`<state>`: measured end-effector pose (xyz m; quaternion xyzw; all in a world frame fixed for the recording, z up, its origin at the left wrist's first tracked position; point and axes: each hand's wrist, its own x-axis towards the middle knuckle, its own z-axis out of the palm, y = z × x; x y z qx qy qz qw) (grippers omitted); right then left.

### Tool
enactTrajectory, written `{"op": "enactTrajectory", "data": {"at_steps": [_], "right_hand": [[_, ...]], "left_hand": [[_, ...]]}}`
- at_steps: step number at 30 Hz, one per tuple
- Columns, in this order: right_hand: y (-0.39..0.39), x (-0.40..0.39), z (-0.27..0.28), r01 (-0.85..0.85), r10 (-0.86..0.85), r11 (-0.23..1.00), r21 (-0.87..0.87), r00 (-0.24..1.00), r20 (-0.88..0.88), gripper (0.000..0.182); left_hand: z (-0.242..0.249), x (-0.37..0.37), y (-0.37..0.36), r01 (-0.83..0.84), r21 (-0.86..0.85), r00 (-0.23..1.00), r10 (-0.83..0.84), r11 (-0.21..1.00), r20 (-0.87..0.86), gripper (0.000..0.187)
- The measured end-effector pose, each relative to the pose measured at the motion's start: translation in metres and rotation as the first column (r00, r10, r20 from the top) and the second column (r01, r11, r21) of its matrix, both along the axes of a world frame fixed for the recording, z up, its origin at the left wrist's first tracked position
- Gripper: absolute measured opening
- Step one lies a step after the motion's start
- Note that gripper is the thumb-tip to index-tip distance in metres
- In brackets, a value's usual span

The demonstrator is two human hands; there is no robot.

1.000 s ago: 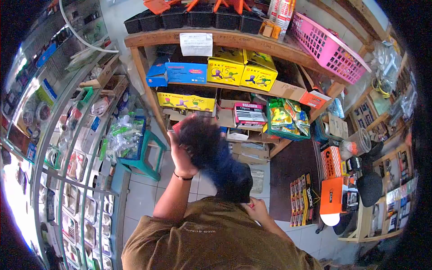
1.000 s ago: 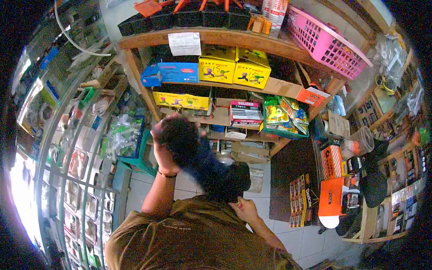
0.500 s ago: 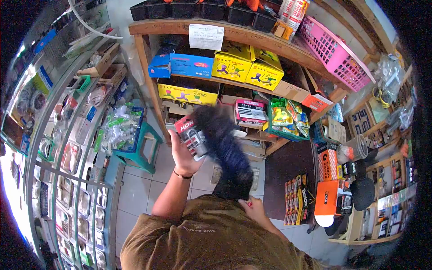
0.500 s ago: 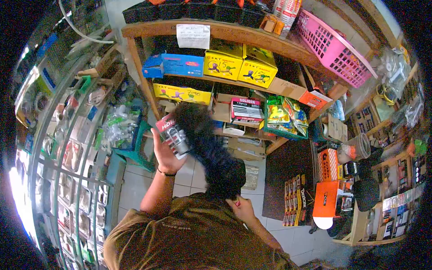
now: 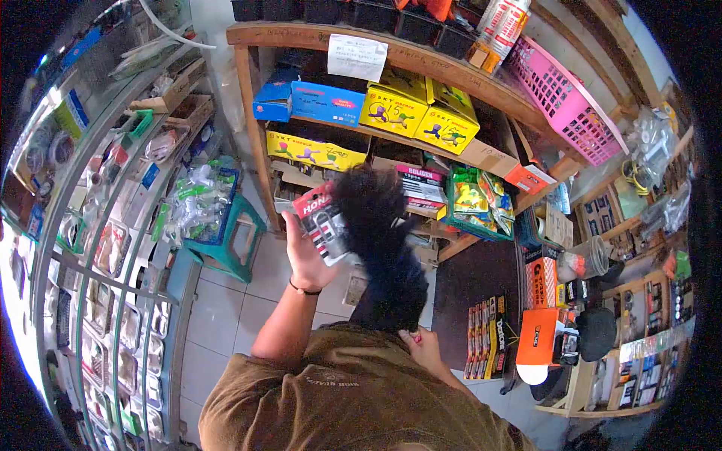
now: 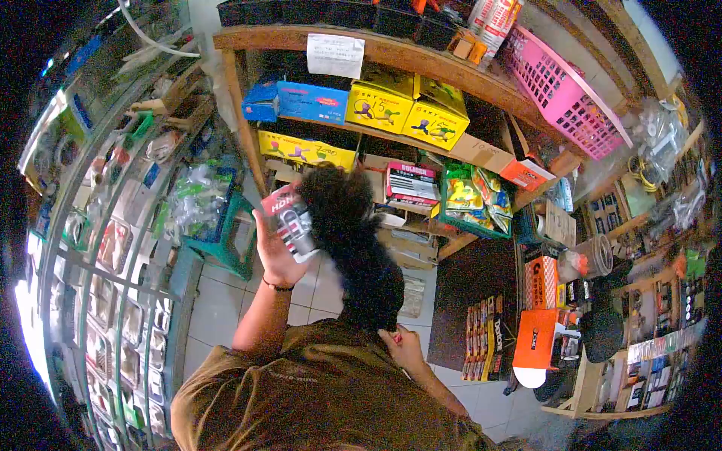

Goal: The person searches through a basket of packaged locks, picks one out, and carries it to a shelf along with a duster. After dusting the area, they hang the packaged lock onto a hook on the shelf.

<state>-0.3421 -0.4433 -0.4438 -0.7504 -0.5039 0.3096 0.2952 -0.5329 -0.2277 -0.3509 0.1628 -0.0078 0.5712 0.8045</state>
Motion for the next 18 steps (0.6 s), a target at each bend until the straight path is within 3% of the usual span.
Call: {"op": "enactTrajectory", "data": {"at_steps": [1, 2, 3, 4, 5, 6, 7, 8, 9, 11, 12, 13, 15, 16, 17, 18], "right_hand": [[0.000, 0.001, 0.000, -0.071, 0.069, 0.997, 0.035, 0.997, 0.046, 0.035], [0.000, 0.002, 0.000, -0.143, 0.136, 0.988, 0.066, 0.986, 0.093, 0.036], [-0.001, 0.004, 0.000, -0.147, 0.140, 0.987, 0.067, 0.986, 0.095, 0.036], [-0.002, 0.005, -0.001, -0.166, 0.157, 0.983, 0.083, 0.981, 0.110, 0.035], [-0.002, 0.006, -0.001, -0.185, 0.173, 0.978, 0.097, 0.977, 0.126, 0.035], [-0.001, 0.005, 0.001, -0.188, 0.176, 0.977, 0.097, 0.976, 0.127, 0.035], [0.000, 0.000, 0.004, -0.108, 0.104, 0.991, 0.084, 0.993, 0.049, 0.035], [0.002, -0.002, 0.006, -0.030, 0.032, 0.997, 0.065, 0.999, -0.027, 0.035], [0.001, 0.001, 0.002, -0.036, 0.038, 0.997, 0.066, 0.999, -0.027, 0.035], [-0.002, 0.010, -0.011, -0.224, 0.222, 0.967, 0.124, 0.975, 0.030, 0.036], [-0.001, 0.009, -0.012, -0.222, 0.220, 0.967, 0.125, 0.975, 0.028, 0.036], [0.000, 0.009, -0.012, -0.192, 0.189, 0.977, 0.091, 0.981, 0.043, 0.035], [0.000, 0.006, -0.010, -0.157, 0.154, 0.986, 0.055, 0.987, 0.056, 0.034], [0.001, 0.003, -0.005, -0.136, 0.135, 0.990, 0.028, 0.990, 0.048, 0.034], [0.001, 0.001, -0.002, -0.116, 0.116, 0.993, 0.002, 0.992, 0.042, 0.035], [0.001, 0.002, -0.001, -0.116, 0.116, 0.993, 0.003, 0.992, 0.045, 0.035]], "left_hand": [[-0.010, -0.004, 0.007, 0.260, 0.084, 0.873, -0.272, 0.962, 0.405, 0.066], [-0.018, 0.001, 0.005, 0.151, 0.073, 0.949, -0.165, 0.986, 0.268, 0.065], [0.008, 0.005, -0.004, 0.041, 0.076, 0.991, -0.050, 0.996, 0.124, 0.065], [-0.017, 0.000, 0.011, 0.345, 0.051, 0.927, -0.349, 0.937, 0.139, 0.064], [-0.029, 0.002, 0.021, 0.339, 0.306, 0.913, -0.390, 0.889, 0.121, 0.076], [-0.005, 0.000, 0.007, 0.145, 0.189, 0.988, -0.151, 0.971, 0.015, 0.074], [0.020, -0.004, -0.009, -0.077, 0.095, 0.989, 0.088, 0.993, -0.118, 0.073], [-0.007, -0.006, 0.000, 0.180, 0.123, 0.931, -0.210, 0.976, 0.299, 0.070], [-0.007, -0.006, 0.000, 0.126, -0.006, 0.979, -0.124, 0.992, 0.161, 0.072], [-0.003, -0.002, 0.000, 0.088, 0.088, 0.986, -0.100, 0.992, 0.131, 0.075], [-0.004, -0.007, 0.007, 0.249, 0.194, 0.961, -0.266, 0.949, 0.069, 0.080], [-0.003, -0.007, 0.011, 0.277, 0.263, 0.947, -0.308, 0.924, 0.086, 0.076], [0.013, -0.005, -0.005, -0.171, 0.054, 0.978, 0.176, 0.984, -0.109, 0.071], [-0.014, -0.013, 0.006, 0.113, 0.139, 0.923, -0.156, 0.984, 0.351, 0.066], [-0.018, -0.013, 0.004, 0.186, 0.019, 0.902, -0.178, 0.982, 0.394, 0.067], [-0.015, -0.012, 0.006, 0.210, 0.044, 0.951, -0.215, 0.977, 0.221, 0.068]]}}
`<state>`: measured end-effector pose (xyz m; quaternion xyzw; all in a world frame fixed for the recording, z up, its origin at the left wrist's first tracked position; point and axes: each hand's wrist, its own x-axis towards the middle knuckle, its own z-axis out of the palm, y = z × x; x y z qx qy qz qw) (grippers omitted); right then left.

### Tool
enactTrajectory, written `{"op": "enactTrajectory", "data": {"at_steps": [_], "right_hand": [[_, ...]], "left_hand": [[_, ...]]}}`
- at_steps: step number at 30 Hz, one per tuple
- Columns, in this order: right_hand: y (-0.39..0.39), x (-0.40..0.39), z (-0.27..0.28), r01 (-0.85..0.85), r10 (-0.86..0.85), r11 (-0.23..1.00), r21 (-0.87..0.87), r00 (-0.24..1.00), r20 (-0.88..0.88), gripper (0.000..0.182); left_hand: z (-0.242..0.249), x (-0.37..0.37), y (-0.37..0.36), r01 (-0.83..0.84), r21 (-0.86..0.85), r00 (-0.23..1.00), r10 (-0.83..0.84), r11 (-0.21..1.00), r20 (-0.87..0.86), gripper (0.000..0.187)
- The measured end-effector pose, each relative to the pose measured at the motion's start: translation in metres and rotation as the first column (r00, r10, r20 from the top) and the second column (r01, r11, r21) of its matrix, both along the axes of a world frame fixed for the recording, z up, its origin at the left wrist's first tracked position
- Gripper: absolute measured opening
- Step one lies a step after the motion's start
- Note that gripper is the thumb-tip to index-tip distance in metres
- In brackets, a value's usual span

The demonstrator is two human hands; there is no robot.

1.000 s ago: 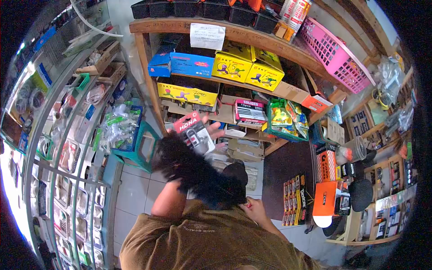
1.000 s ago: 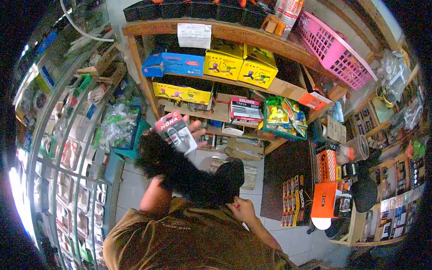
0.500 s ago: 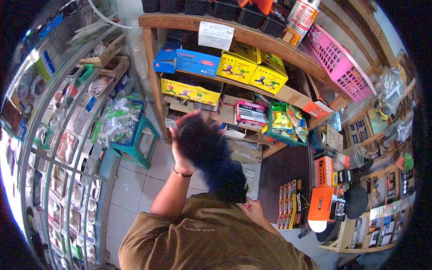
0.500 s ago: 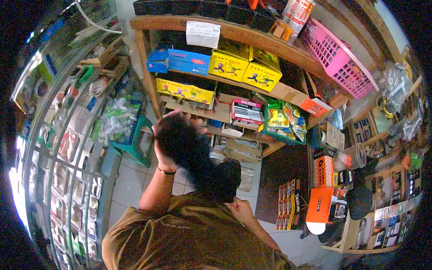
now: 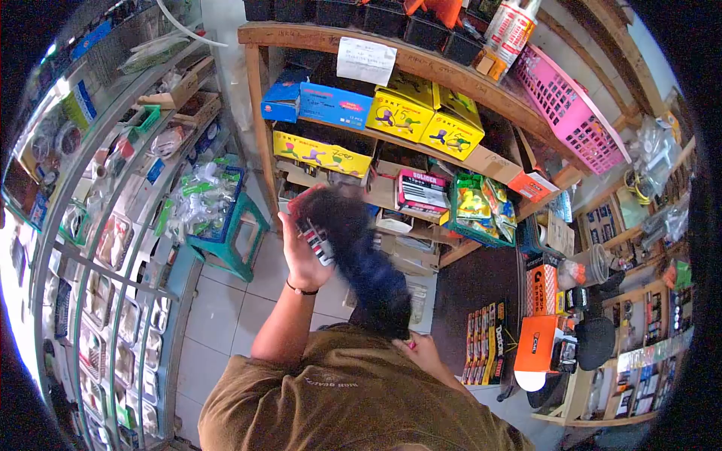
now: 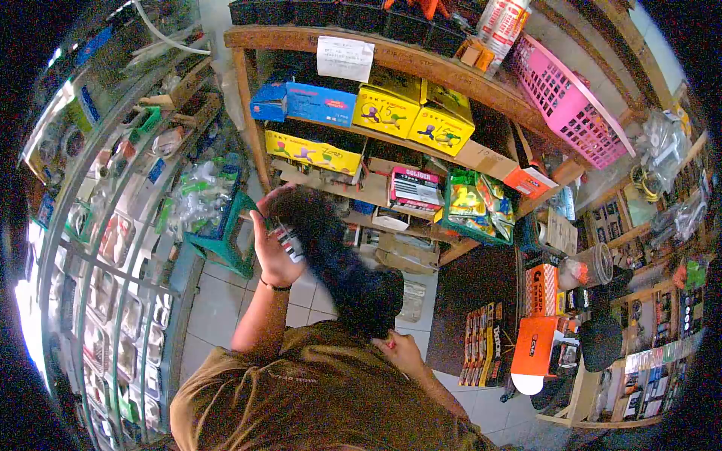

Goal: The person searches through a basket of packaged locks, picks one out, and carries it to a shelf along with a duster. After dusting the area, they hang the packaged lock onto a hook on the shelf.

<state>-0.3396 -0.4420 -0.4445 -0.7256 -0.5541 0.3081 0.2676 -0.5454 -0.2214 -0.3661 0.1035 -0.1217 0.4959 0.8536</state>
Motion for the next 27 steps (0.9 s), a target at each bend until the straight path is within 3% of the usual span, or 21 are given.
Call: {"op": "enactTrajectory", "data": {"at_steps": [1, 2, 3, 4, 5, 6, 7, 9, 10, 11, 13, 14, 15, 17, 19, 21, 22, 23, 25, 26, 27], "right_hand": [[0.000, 0.002, 0.001, -0.097, 0.096, 0.992, 0.085, 0.995, 0.012, 0.036], [-0.001, 0.003, 0.002, -0.192, 0.189, 0.967, 0.167, 0.981, 0.031, 0.037], [0.000, 0.002, 0.004, -0.190, 0.187, 0.967, 0.167, 0.982, 0.033, 0.037], [0.001, 0.000, 0.005, -0.076, 0.076, 0.995, 0.067, 0.997, -0.007, 0.038], [0.001, 0.000, 0.006, 0.036, -0.037, 0.999, -0.039, 0.999, -0.034, 0.039], [0.000, 0.001, 0.006, 0.032, -0.033, 0.999, -0.039, 0.999, -0.029, 0.039], [0.000, 0.004, 0.006, -0.047, 0.047, 0.999, 0.008, 0.999, 0.000, 0.039], [-0.001, 0.007, 0.005, -0.132, 0.130, 0.990, 0.054, 0.991, 0.034, 0.040], [-0.001, 0.009, 0.004, -0.163, 0.161, 0.984, 0.068, 0.986, 0.029, 0.035], [-0.001, 0.010, 0.003, -0.194, 0.192, 0.978, 0.082, 0.981, 0.026, 0.030], [-0.001, 0.007, -0.004, -0.090, 0.091, 0.995, 0.031, 0.996, -0.016, 0.030], [-0.001, 0.006, -0.007, 0.012, -0.013, 1.000, -0.022, 0.999, -0.053, 0.030], [0.000, 0.008, -0.009, 0.003, -0.005, 1.000, -0.023, 0.999, -0.052, 0.030], [0.001, 0.012, -0.011, -0.220, 0.224, 0.969, 0.111, 0.974, -0.031, 0.031], [0.005, 0.006, 0.003, -0.167, 0.170, 0.984, 0.058, 0.985, -0.043, 0.031], [0.007, -0.002, 0.012, -0.109, 0.109, 0.994, 0.000, 0.993, -0.054, 0.031], [0.009, -0.005, 0.015, -0.054, 0.053, 0.998, -0.020, 0.997, -0.047, 0.031], [0.010, -0.006, 0.016, -0.001, 0.000, 0.999, -0.037, 0.999, -0.038, 0.032], [0.008, 0.005, 0.004, -0.117, 0.117, 0.993, 0.004, 0.993, 0.011, 0.034], [0.006, 0.008, -0.001, -0.225, 0.223, 0.973, 0.040, 0.973, 0.062, 0.036], [0.008, 0.006, 0.002, -0.224, 0.222, 0.974, 0.042, 0.973, 0.063, 0.036]], "left_hand": [[0.003, 0.000, 0.002, 0.025, 0.059, 0.985, -0.015, 0.998, -0.173, 0.069], [-0.008, 0.001, 0.006, 0.027, 0.121, 0.990, -0.010, 0.992, -0.138, 0.071], [-0.025, 0.005, 0.017, 0.105, 0.200, 0.994, -0.109, 0.974, 0.010, 0.085], [0.000, 0.007, 0.004, -0.166, 0.100, 0.969, 0.181, 0.981, -0.169, 0.081], [0.024, 0.008, -0.010, -0.440, 0.051, 0.829, 0.427, 0.897, -0.362, 0.076], [0.019, -0.002, 0.000, 0.040, 0.235, 0.979, -0.085, 0.971, 0.185, 0.064], [0.016, 0.006, -0.010, -0.223, -0.052, 0.965, 0.213, 0.974, -0.151, 0.069], [-0.003, 0.002, 0.000, 0.029, 0.141, 0.988, -0.007, 0.990, -0.153, 0.076], [-0.009, 0.005, 0.008, 0.073, 0.218, 0.997, -0.076, 0.973, 0.002, 0.082], [-0.016, 0.006, 0.012, 0.097, 0.306, 0.993, -0.113, 0.947, 0.035, 0.078], [0.020, 0.006, -0.013, -0.329, 0.063, 0.913, 0.335, 0.942, -0.235, 0.073], [-0.014, 0.001, -0.002, -0.040, 0.143, 0.978, 0.009, 0.989, 0.207, 0.068], [-0.003, 0.002, -0.009, -0.170, -0.042, 0.980, 0.164, 0.985, -0.111, 0.068], [0.003, -0.001, -0.010, -0.017, 0.101, 0.980, 0.037, 0.995, -0.196, 0.068], [0.011, 0.000, -0.008, 0.038, 0.087, 0.995, -0.030, 0.995, -0.098, 0.068], [0.027, -0.001, -0.023, -0.207, 0.007, 0.955, 0.203, 0.978, -0.218, 0.066], [-0.002, -0.004, -0.009, -0.176, -0.032, 0.976, 0.170, 0.984, -0.135, 0.065], [-0.030, -0.005, 0.000, 0.039, 0.022, 0.982, -0.042, 0.999, 0.184, 0.061], [0.016, 0.000, -0.019, -0.170, 0.125, 0.978, 0.183, 0.977, -0.100, 0.062], [-0.028, -0.001, 0.005, 0.059, 0.029, 0.989, -0.054, 0.998, -0.135, 0.066], [-0.030, -0.002, 0.010, 0.119, 0.065, 0.992, -0.116, 0.991, -0.047, 0.068]]}}
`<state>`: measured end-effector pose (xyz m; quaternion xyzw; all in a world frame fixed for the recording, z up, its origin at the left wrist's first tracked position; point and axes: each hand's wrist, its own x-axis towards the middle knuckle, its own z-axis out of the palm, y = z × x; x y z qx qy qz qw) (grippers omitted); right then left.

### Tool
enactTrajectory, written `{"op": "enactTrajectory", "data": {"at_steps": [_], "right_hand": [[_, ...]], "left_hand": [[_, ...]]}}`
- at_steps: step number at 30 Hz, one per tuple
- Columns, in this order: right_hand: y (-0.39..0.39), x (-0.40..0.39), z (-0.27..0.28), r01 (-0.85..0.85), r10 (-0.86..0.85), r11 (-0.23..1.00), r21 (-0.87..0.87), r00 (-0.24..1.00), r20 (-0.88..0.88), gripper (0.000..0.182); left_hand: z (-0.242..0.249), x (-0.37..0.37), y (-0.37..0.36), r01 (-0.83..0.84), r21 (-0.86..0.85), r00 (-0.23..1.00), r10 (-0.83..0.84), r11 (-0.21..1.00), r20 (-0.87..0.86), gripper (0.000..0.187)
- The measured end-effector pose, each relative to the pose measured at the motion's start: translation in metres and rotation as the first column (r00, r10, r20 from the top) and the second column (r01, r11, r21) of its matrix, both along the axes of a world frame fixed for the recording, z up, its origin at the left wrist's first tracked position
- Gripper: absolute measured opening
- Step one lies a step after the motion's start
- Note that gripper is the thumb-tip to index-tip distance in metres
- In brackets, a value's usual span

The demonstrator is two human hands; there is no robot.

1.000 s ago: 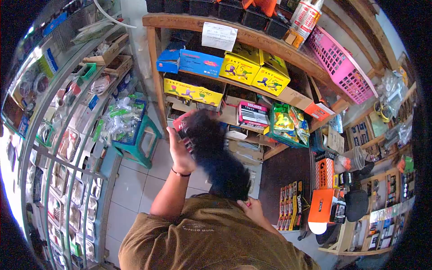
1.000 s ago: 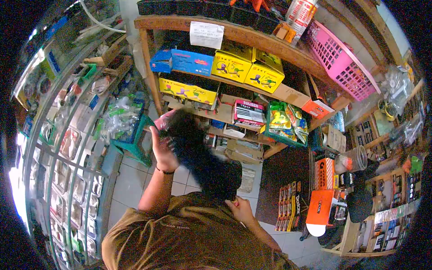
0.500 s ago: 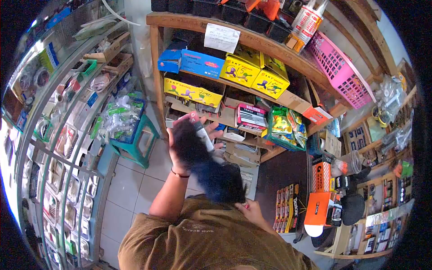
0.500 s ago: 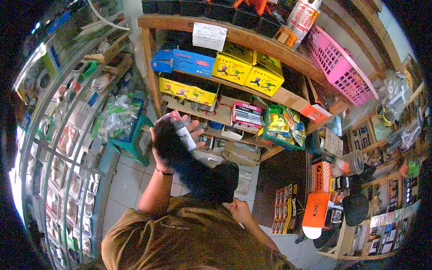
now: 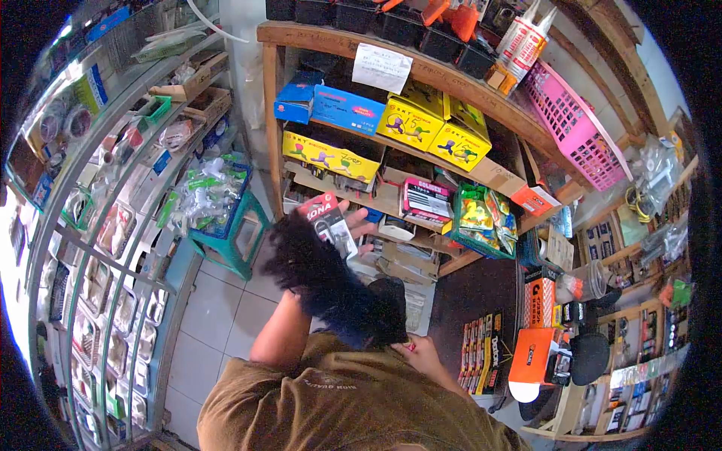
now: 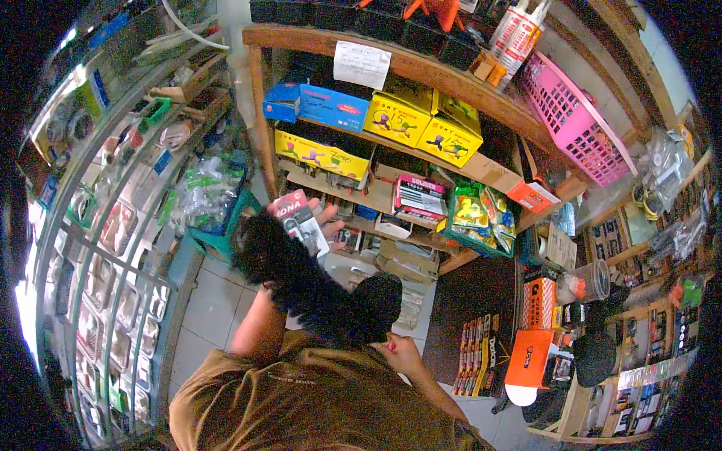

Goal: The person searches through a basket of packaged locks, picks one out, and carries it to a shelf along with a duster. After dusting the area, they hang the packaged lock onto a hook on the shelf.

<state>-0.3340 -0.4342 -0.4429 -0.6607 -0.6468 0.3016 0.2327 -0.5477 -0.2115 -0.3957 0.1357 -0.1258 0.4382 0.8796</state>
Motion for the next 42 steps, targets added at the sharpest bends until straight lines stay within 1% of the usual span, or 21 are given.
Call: {"op": "enactTrajectory", "data": {"at_steps": [3, 4, 6, 8, 11, 14, 16, 19, 22, 24, 26, 27, 28, 30, 32, 34, 35, 36, 38, 39, 42], "right_hand": [[0.000, -0.011, 0.009, 0.204, -0.213, 0.970, -0.130, 0.975, -0.060, 0.038], [0.001, -0.012, 0.011, 0.164, -0.170, 0.982, -0.096, 0.984, -0.057, 0.038], [0.001, -0.012, 0.009, 0.125, -0.129, 0.990, -0.061, 0.990, -0.054, 0.038], [-0.001, -0.007, 0.003, 0.055, -0.052, 0.998, 0.040, 0.995, -0.082, 0.037], [0.003, -0.019, 0.022, 0.228, -0.238, 0.970, -0.084, 0.960, -0.150, 0.037], [-0.003, -0.010, 0.004, 0.062, -0.056, 0.995, 0.077, 0.996, -0.073, 0.035], [0.002, -0.012, 0.020, 0.084, -0.083, 0.996, 0.022, 0.996, -0.036, 0.033], [0.004, -0.017, 0.022, 0.144, -0.148, 0.985, -0.092, 0.988, -0.032, 0.032], [0.004, -0.008, 0.008, 0.078, -0.079, 0.996, -0.042, 0.996, -0.028, 0.033], [0.005, -0.008, 0.008, -0.020, 0.019, 0.998, 0.058, 1.000, 0.013, 0.033], [0.009, -0.018, 0.019, 0.195, -0.204, 0.973, -0.121, 0.977, -0.062, 0.032], [0.008, -0.018, 0.017, 0.192, -0.201, 0.973, -0.125, 0.978, -0.060, 0.032], [0.008, -0.017, 0.014, 0.158, -0.163, 0.979, -0.126, 0.986, -0.031, 0.033], [0.008, -0.011, 0.006, 0.120, -0.121, 0.984, -0.128, 0.993, 0.000, 0.034], [0.008, -0.004, 0.001, -0.029, 0.022, 0.997, 0.076, 0.996, 0.089, 0.037], [0.015, -0.010, 0.003, 0.122, -0.122, 0.992, 0.015, 0.993, -0.007, 0.035], [0.016, -0.014, 0.005, 0.271, -0.276, 0.961, -0.060, 0.957, -0.094, 0.033], [0.016, -0.018, 0.011, 0.272, -0.277, 0.960, -0.064, 0.957, -0.091, 0.033], [0.018, -0.024, 0.026, 0.108, -0.098, 0.990, -0.094, 0.990, 0.101, 0.033], [0.014, -0.012, 0.010, 0.005, -0.009, 1.000, 0.028, 0.990, 0.140, 0.036], [0.022, -0.024, 0.032, 0.160, -0.156, 0.986, -0.034, 0.982, 0.106, 0.035]], "left_hand": [[0.042, -0.002, -0.025, -0.389, -0.089, 0.907, 0.365, 0.917, -0.213, 0.064], [0.034, -0.007, -0.019, -0.055, -0.156, 0.954, 0.099, 0.986, 0.284, 0.062], [0.043, 0.001, -0.024, -0.350, -0.044, 0.935, 0.347, 0.936, -0.075, 0.063], [0.003, -0.005, 0.003, -0.010, 0.116, 1.000, 0.008, 0.993, 0.022, 0.066], [0.045, -0.003, -0.020, -0.407, -0.045, 0.892, 0.387, 0.912, -0.231, 0.069], [0.044, -0.003, -0.023, -0.346, -0.031, 0.937, 0.344, 0.938, -0.061, 0.063], [0.017, -0.008, 0.000, -0.003, 0.055, 0.999, 0.000, 0.998, 0.054, 0.069], [0.038, -0.006, -0.014, -0.389, -0.115, 0.911, 0.363, 0.914, -0.196, 0.073], [0.037, -0.009, -0.021, -0.313, -0.079, 0.949, 0.316, 0.946, 0.019, 0.067], [0.007, -0.015, 0.001, -0.043, 0.030, 0.996, 0.040, 0.999, 0.083, 0.069], [0.045, -0.023, -0.021, -0.216, -0.117, 0.976, 0.216, 0.969, -0.010, 0.058], [0.048, -0.018, -0.018, -0.522, -0.048, 0.841, 0.505, 0.851, -0.191, 0.061], [0.033, -0.026, -0.005, -0.130, 0.074, 0.919, 0.092, 0.989, 0.384, 0.063], [0.043, -0.025, -0.021, -0.357, -0.101, 0.933, 0.351, 0.929, -0.077, 0.063], [0.009, -0.026, 0.001, -0.089, 0.158, 0.987, 0.065, 0.983, 0.149, 0.067], [0.037, -0.035, -0.017, -0.179, 0.040, 0.983, 0.177, 0.983, 0.043, 0.070], [0.040, -0.031, -0.015, -0.477, -0.085, 0.870, 0.457, 0.875, -0.183, 0.065], [0.036, -0.038, -0.008, -0.267, -0.001, 0.956, 0.265, 0.964, 0.125, 0.061], [0.033, -0.032, -0.013, -0.360, -0.090, 0.930, 0.349, 0.929, -0.114, 0.061], [0.011, -0.032, -0.007, -0.181, -0.008, 0.982, 0.180, 0.984, -0.062, 0.061], [0.021, -0.035, -0.003, -0.142, 0.019, 0.990, 0.142, 0.990, -0.002, 0.061]]}}
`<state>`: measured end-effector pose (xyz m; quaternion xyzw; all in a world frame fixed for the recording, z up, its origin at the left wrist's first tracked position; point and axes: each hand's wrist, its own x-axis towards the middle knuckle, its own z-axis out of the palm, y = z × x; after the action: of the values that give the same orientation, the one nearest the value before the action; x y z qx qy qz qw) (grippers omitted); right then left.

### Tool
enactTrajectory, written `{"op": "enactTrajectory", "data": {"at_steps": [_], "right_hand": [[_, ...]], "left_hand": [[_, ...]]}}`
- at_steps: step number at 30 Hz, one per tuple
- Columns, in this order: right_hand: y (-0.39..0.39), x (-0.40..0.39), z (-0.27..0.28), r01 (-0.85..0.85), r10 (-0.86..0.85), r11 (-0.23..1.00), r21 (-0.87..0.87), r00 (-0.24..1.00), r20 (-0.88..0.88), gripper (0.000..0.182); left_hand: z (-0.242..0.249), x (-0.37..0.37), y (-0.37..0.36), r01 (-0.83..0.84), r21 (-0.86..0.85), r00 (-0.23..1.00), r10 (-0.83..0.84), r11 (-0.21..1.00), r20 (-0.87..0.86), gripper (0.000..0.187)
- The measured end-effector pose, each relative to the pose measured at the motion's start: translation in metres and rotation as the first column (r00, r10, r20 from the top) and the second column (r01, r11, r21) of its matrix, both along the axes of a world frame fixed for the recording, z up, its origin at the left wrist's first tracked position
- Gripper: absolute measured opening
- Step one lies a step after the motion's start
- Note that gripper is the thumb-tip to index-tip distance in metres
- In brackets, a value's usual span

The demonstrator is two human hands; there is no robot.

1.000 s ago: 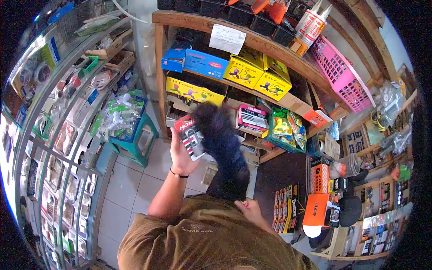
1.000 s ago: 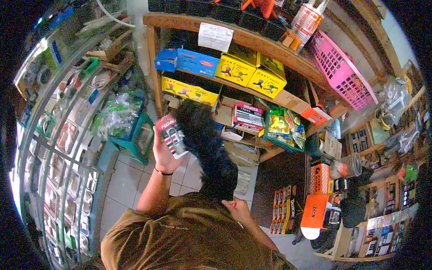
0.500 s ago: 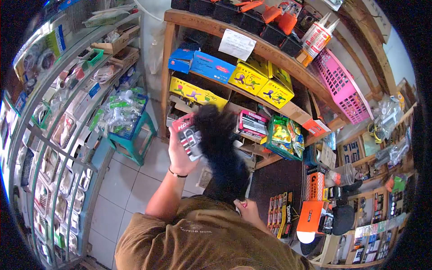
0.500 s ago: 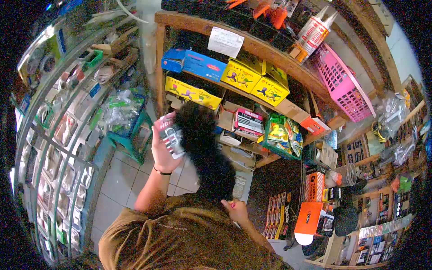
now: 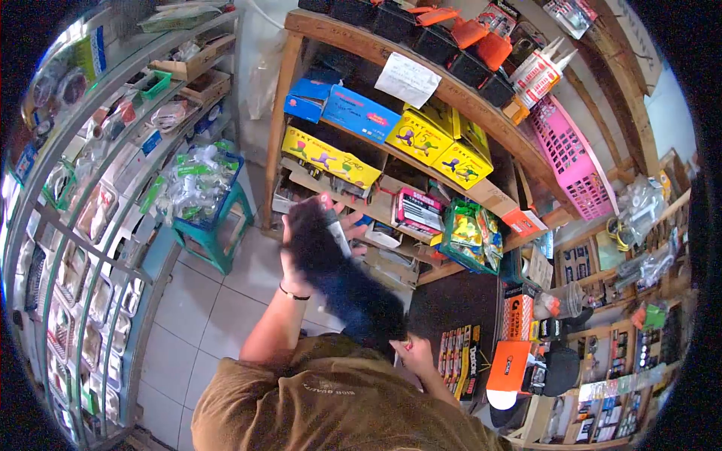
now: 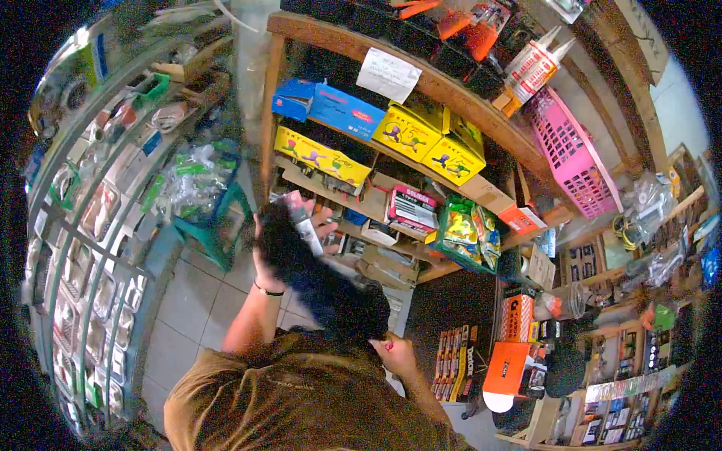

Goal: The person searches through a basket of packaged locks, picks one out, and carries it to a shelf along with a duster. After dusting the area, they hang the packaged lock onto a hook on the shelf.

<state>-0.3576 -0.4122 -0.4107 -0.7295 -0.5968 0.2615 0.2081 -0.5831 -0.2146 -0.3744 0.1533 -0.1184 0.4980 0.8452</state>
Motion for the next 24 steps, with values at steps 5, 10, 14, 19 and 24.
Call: {"op": "enactTrajectory", "data": {"at_steps": [5, 10, 14, 19, 24], "right_hand": [[-0.009, -0.006, -0.003, -0.027, 0.045, 0.993, -0.113, 0.986, 0.162, 0.039], [-0.011, 0.000, -0.008, 0.157, -0.147, 0.978, -0.138, 0.986, 0.081, 0.040], [-0.022, 0.009, -0.014, 0.059, -0.057, 0.998, -0.027, 0.996, 0.069, 0.038], [-0.031, -0.005, -0.009, 0.320, -0.310, 0.946, -0.054, 0.941, 0.135, 0.039], [-0.035, 0.008, -0.005, 0.217, -0.223, 0.975, 0.055, 0.967, 0.123, 0.041]], "left_hand": [[-0.008, 0.017, 0.007, -0.064, -0.211, 0.994, 0.080, 0.975, 0.068, 0.066], [-0.013, 0.021, 0.019, 0.078, -0.133, 0.936, -0.027, 0.988, 0.351, 0.067], [-0.031, 0.041, 0.033, 0.138, 0.023, 0.985, -0.139, 0.990, 0.104, 0.063], [-0.027, 0.050, 0.028, 0.012, -0.234, 0.993, 0.016, 0.972, 0.119, 0.055], [-0.022, 0.057, 0.028, 0.255, -0.219, 0.964, -0.265, 0.942, -0.021, 0.049]]}}
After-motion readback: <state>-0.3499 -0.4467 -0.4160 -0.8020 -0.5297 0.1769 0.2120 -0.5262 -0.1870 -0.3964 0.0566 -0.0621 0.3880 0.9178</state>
